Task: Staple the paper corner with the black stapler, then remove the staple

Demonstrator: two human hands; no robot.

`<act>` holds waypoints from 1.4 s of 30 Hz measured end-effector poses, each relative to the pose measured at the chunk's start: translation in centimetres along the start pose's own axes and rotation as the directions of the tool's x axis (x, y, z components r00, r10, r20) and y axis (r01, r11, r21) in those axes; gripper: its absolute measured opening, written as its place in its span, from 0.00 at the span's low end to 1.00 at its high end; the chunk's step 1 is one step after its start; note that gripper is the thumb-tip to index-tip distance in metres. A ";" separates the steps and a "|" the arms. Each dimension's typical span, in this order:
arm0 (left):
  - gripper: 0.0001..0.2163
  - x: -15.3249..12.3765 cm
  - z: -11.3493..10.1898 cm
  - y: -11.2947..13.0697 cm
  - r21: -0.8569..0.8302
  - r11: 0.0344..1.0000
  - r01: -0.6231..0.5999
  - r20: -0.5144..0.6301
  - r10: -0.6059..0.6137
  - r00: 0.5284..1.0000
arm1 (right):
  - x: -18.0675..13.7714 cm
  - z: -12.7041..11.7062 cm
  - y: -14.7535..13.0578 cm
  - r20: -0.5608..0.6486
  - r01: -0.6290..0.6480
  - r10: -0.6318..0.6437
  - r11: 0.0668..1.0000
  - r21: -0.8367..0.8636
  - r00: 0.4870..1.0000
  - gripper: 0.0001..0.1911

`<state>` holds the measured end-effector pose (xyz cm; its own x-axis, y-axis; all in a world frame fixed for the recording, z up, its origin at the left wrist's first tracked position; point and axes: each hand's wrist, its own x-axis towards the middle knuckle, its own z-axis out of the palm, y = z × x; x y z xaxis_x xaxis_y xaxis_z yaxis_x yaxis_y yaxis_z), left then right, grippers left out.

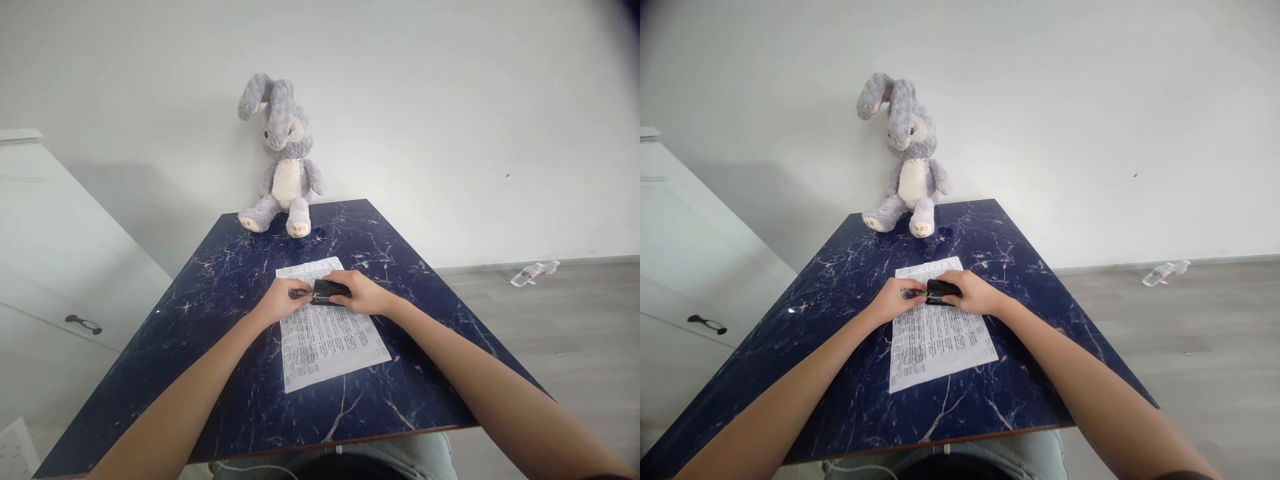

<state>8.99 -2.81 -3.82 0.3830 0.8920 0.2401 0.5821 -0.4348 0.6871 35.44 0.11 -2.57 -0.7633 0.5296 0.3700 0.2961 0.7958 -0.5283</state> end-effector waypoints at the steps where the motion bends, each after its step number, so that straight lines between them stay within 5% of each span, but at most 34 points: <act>1: 0.07 0.0 0.0 0.0 0.006 1.000 -0.013 0.002 0.013 1.000 | 0.0 0.0 0.0 -0.001 0.000 0.000 1.000 0.002 1.000 0.15; 6: 0.07 -0.1 -0.3 0.0 -0.002 0.997 -0.075 0.006 0.075 0.997 | 0.0 0.0 -0.1 -0.008 -0.004 0.004 1.000 0.008 1.000 0.15; 16: 0.13 -0.2 -2.4 -1.3 -0.124 0.987 -0.098 0.200 0.122 0.972 | -0.4 -1.9 1.3 -0.002 -0.036 0.038 0.981 0.190 0.999 0.16; 22: 0.21 -0.3 -0.8 0.2 -0.209 0.974 -0.088 -0.008 0.088 0.996 | -0.2 -1.5 -0.7 -0.016 0.086 -0.085 0.963 0.254 0.996 0.16; 32: 0.16 -0.4 0.2 1.0 -0.061 0.982 -0.178 0.006 0.178 0.984 | 0.4 0.3 -2.6 -0.003 0.151 -0.155 0.957 0.246 0.988 0.14; 38: 0.19 -0.2 0.4 0.6 0.069 0.994 -0.087 -0.012 0.088 0.996 | -0.2 -2.9 -1.1 0.017 0.034 -0.037 0.989 0.147 0.999 0.17; 42: 0.29 -0.4 0.7 -0.2 0.304 0.944 -0.130 0.190 0.074 0.979 | -1.4 -6.0 1.5 -0.018 -0.129 0.130 0.990 0.061 0.991 0.19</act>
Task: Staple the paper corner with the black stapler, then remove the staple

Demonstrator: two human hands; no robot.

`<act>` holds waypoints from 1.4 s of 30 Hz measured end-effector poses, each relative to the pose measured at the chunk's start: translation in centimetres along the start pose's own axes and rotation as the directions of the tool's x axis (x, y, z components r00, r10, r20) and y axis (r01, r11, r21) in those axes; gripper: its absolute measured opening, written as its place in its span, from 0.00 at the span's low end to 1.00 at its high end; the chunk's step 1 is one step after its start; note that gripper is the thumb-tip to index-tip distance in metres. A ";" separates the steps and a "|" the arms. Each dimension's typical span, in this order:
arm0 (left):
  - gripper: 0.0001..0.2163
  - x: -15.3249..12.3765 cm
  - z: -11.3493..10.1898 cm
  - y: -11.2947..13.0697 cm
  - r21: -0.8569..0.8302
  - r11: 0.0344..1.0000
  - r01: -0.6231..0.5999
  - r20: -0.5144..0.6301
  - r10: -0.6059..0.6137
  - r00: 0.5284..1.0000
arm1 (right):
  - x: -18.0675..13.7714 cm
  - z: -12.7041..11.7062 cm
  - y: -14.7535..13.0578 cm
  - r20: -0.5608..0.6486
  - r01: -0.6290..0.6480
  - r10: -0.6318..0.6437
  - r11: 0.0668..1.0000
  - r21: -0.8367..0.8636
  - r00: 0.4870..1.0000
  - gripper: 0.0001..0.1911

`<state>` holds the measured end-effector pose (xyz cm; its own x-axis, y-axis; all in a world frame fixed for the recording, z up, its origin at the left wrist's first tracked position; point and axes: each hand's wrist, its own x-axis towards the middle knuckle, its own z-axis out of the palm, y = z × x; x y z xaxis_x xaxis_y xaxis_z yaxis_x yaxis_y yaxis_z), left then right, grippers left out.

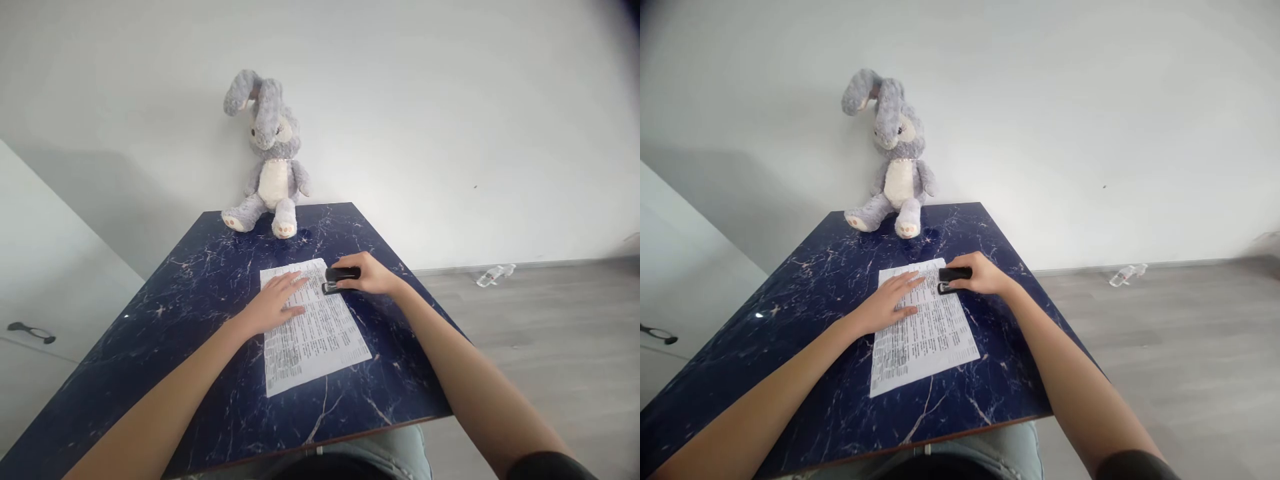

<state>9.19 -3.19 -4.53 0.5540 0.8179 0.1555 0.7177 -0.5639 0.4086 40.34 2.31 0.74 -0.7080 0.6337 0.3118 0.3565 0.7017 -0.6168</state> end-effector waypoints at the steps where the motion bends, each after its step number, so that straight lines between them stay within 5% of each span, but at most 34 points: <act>1: 0.30 -0.1 0.1 -0.2 0.047 0.999 -0.022 0.045 0.020 0.999 | -0.2 -0.6 0.7 -0.006 -0.031 0.031 0.999 -0.007 0.999 0.19; 8: 0.19 -0.4 -0.7 -1.3 0.160 0.987 -0.024 0.015 0.022 1.000 | -1.3 -2.4 3.0 0.038 -0.116 0.116 0.993 -0.003 0.993 0.18; 18: 0.27 -0.6 0.4 -1.3 0.077 0.997 0.012 0.026 -0.014 1.000 | -1.8 -3.5 2.2 0.208 -0.115 0.096 0.990 0.083 0.974 0.19; 28: 0.25 -0.5 0.0 -0.7 0.059 0.998 -0.015 0.012 0.014 1.000 | -0.2 -0.2 0.5 0.208 0.009 -0.034 0.993 0.118 0.978 0.19; 34: 0.25 -0.6 -0.4 0.8 0.008 0.993 -0.121 0.120 0.120 0.986 | -0.4 -0.4 0.5 0.200 0.004 -0.025 0.995 0.102 0.980 0.20; 42: 0.25 -0.6 0.0 1.8 0.005 0.986 -0.166 0.116 0.164 0.980 | -0.1 0.1 0.2 0.171 0.048 -0.060 0.996 0.074 0.983 0.21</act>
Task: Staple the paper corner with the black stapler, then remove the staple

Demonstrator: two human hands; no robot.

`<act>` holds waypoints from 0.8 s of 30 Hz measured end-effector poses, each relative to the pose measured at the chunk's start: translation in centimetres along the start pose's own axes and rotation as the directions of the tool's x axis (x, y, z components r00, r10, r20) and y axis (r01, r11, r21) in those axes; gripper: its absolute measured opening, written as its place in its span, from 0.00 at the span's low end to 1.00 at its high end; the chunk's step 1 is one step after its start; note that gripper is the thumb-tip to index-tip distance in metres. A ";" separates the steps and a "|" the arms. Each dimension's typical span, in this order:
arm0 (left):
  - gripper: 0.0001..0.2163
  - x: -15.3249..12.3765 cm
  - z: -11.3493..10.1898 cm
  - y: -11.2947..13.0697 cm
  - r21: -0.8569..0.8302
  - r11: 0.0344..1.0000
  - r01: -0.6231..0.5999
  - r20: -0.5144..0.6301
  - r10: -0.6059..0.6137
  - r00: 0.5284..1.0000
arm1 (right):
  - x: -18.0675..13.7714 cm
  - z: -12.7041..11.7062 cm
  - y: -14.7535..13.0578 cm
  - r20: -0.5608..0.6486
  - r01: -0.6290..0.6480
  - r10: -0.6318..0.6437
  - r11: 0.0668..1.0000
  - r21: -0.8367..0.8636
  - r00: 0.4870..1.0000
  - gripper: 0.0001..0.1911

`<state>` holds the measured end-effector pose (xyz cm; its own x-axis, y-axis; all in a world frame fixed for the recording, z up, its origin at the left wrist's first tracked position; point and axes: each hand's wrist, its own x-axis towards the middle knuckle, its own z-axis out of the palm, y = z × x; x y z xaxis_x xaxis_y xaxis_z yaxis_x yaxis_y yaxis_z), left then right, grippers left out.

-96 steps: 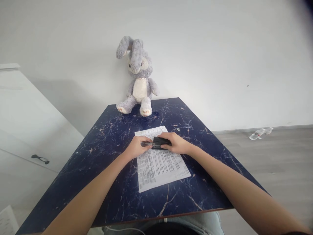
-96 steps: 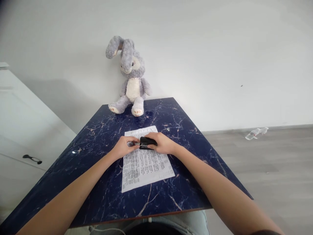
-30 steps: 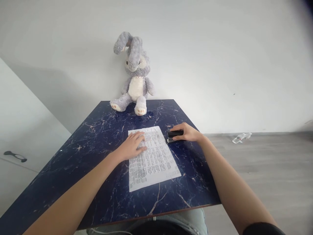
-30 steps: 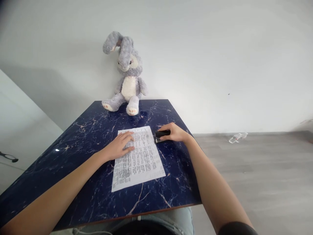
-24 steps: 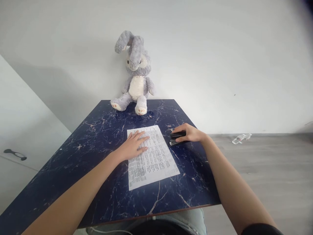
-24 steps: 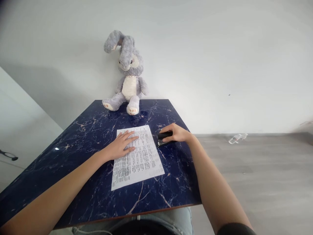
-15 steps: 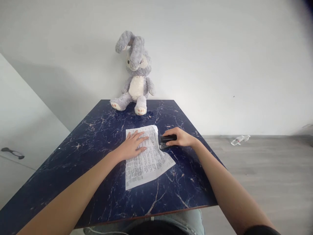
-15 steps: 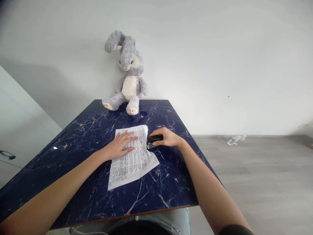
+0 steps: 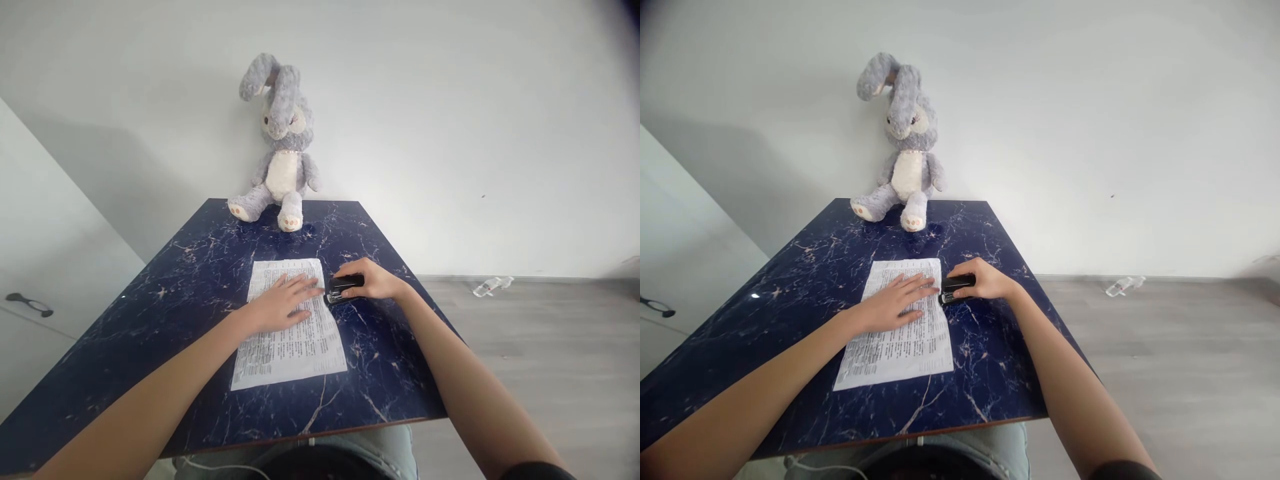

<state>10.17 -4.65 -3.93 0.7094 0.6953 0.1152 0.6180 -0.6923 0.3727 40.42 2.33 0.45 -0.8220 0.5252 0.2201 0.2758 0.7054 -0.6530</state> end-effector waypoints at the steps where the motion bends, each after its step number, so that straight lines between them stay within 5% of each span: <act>1: 0.27 0.0 0.1 0.0 -0.019 1.000 0.002 0.000 -0.002 1.000 | 0.1 0.1 -0.1 -0.032 -0.012 0.012 1.000 0.004 0.999 0.20; 4: 0.32 0.1 0.5 -0.4 -0.089 0.995 0.049 -0.068 -0.055 0.996 | 0.5 0.8 -1.1 -0.137 -0.062 0.063 0.998 0.011 0.989 0.19; 7: 0.26 0.2 0.5 -1.3 -0.160 0.979 0.128 -0.213 -0.161 0.964 | 1.4 2.6 -2.6 -0.199 -0.091 0.088 0.996 -0.002 0.976 0.16; 14: 0.17 0.3 -0.8 -3.4 -0.211 0.949 0.232 -0.618 -0.314 0.721 | 3.7 7.8 -5.2 -0.173 -0.111 0.101 0.993 -0.050 0.980 0.10; 18: 0.17 0.2 -0.6 -4.6 -0.263 0.930 0.256 -0.648 -0.368 0.668 | 0.3 7.5 -5.8 -0.167 -0.163 0.147 0.983 -0.086 0.975 0.07; 24: 0.18 0.6 0.4 -4.8 -0.316 0.919 0.237 -0.633 -0.391 0.668 | -7.9 4.5 -5.5 -0.166 -0.277 0.266 0.960 -0.045 0.949 0.16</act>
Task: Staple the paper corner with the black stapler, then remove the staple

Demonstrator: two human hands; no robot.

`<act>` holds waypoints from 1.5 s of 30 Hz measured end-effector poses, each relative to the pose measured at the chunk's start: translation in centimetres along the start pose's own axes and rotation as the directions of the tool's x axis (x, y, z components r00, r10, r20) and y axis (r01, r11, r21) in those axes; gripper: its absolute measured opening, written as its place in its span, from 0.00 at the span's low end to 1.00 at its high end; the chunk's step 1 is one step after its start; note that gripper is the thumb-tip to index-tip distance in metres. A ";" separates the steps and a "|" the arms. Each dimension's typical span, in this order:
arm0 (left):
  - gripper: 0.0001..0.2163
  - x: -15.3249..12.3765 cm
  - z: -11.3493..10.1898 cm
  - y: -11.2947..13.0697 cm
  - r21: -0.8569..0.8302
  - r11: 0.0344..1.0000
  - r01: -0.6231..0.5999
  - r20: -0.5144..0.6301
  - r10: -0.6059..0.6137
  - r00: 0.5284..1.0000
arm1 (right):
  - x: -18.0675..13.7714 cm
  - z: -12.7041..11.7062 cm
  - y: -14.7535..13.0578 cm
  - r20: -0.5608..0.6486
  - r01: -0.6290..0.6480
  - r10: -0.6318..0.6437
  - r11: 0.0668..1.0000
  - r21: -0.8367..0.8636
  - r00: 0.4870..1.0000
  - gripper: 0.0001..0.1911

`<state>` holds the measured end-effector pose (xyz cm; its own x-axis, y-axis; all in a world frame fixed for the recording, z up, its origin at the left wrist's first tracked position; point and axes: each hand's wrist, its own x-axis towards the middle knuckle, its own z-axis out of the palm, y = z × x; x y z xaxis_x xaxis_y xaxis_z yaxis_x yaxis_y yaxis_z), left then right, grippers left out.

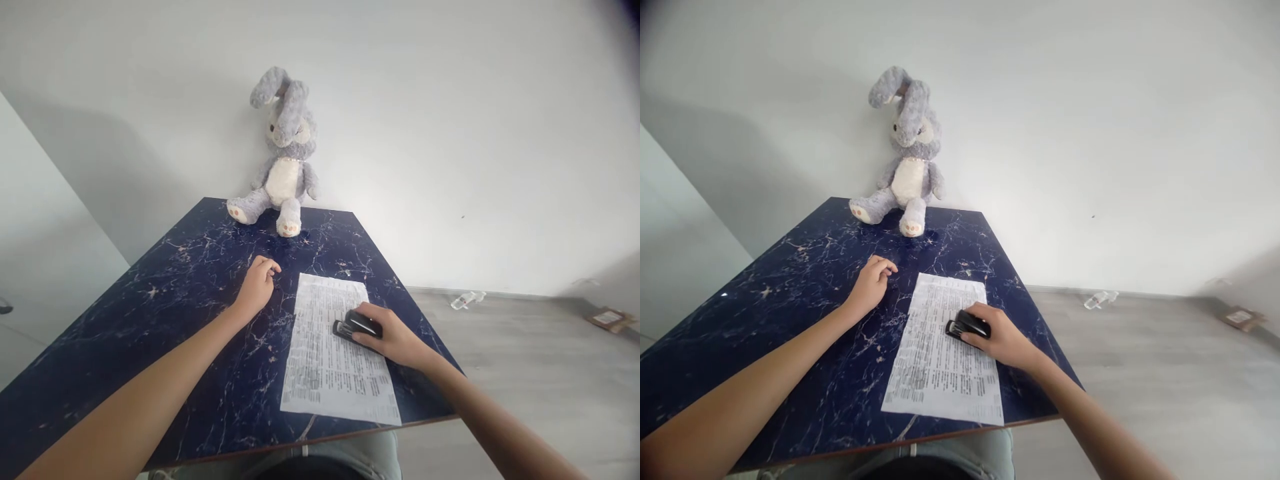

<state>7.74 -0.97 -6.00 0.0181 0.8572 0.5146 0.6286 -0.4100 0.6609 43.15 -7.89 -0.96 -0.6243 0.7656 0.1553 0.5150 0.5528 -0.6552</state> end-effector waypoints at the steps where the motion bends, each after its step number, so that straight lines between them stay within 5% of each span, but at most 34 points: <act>1: 0.18 0.0 0.0 0.0 -0.005 1.000 0.000 0.003 0.000 1.000 | -0.4 -0.6 0.7 -0.032 -0.011 0.011 1.000 0.026 0.999 0.21; 6: 0.16 0.2 -0.5 -0.5 -0.032 0.999 0.018 -0.046 -0.019 0.999 | 2.9 -1.5 4.6 -0.250 -0.086 0.058 0.991 -0.101 0.967 0.30; 10: 0.14 0.9 -1.2 -1.6 -0.135 0.984 0.117 -0.068 -0.127 0.990 | 8.4 1.6 7.6 -0.002 -0.110 0.118 0.918 -0.381 0.993 0.45; 14: 0.12 2.3 -2.9 -3.0 -0.268 0.951 0.156 -0.216 -0.217 0.952 | 13.6 5.9 8.0 0.054 -0.039 0.077 0.864 -0.503 0.996 0.48; 16: 0.11 3.2 -4.6 -4.2 -0.383 0.911 0.156 -0.344 -0.297 0.891 | 16.3 7.7 6.8 0.064 -0.009 0.049 0.855 -0.518 0.997 0.46; 19: 0.07 4.1 -7.8 -6.2 -0.581 0.802 0.136 -0.565 -0.519 0.642 | 20.9 10.5 3.8 0.110 0.038 0.022 0.859 -0.511 0.994 0.44; 21: 0.04 4.3 -9.8 -7.3 -0.593 0.796 0.123 -0.627 -0.552 0.550 | 23.9 12.4 1.5 0.141 0.086 -0.018 0.867 -0.490 0.990 0.40; 24: 0.03 4.2 -11.8 -8.3 -0.592 0.798 0.118 -0.673 -0.569 0.473 | 27.5 15.1 -1.6 0.174 0.152 -0.078 0.871 -0.467 0.982 0.37; 27: 0.03 4.0 -12.5 -8.9 -0.588 0.797 0.134 -0.679 -0.578 0.453 | 29.4 17.0 -3.3 0.186 0.199 -0.127 0.874 -0.443 0.974 0.36; 32: 0.03 4.0 -12.0 -9.3 -0.553 0.815 0.170 -0.675 -0.559 0.482 | 28.9 16.9 -2.6 0.138 0.286 -0.250 0.861 -0.421 0.958 0.39; 35: 0.03 3.9 -11.2 -8.8 -0.497 0.847 0.187 -0.667 -0.511 0.543 | 27.1 15.1 -0.4 0.149 0.288 -0.248 0.861 -0.420 0.957 0.38; 39: 0.06 3.5 -9.0 -6.5 -0.356 0.919 0.173 -0.539 -0.353 0.765 | 24.6 11.8 2.8 0.161 0.228 -0.176 0.878 -0.421 0.971 0.38; 42: 0.09 2.7 -6.4 -3.7 -0.219 0.969 0.115 -0.265 -0.172 0.949 | 23.4 9.6 3.9 0.098 0.187 -0.163 0.922 -0.338 0.982 0.38; 45: 0.09 1.7 -3.5 -1.3 -0.130 0.992 0.010 -0.003 -0.011 1.000 | 22.1 7.4 3.4 -0.147 0.119 -0.146 0.977 -0.179 0.978 0.28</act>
<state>4.21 -0.07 -4.02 0.0086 0.8606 0.5093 0.5228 -0.4380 0.7313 26.77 8.48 -5.21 -0.5996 0.7168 0.3560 0.5341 0.6897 -0.4889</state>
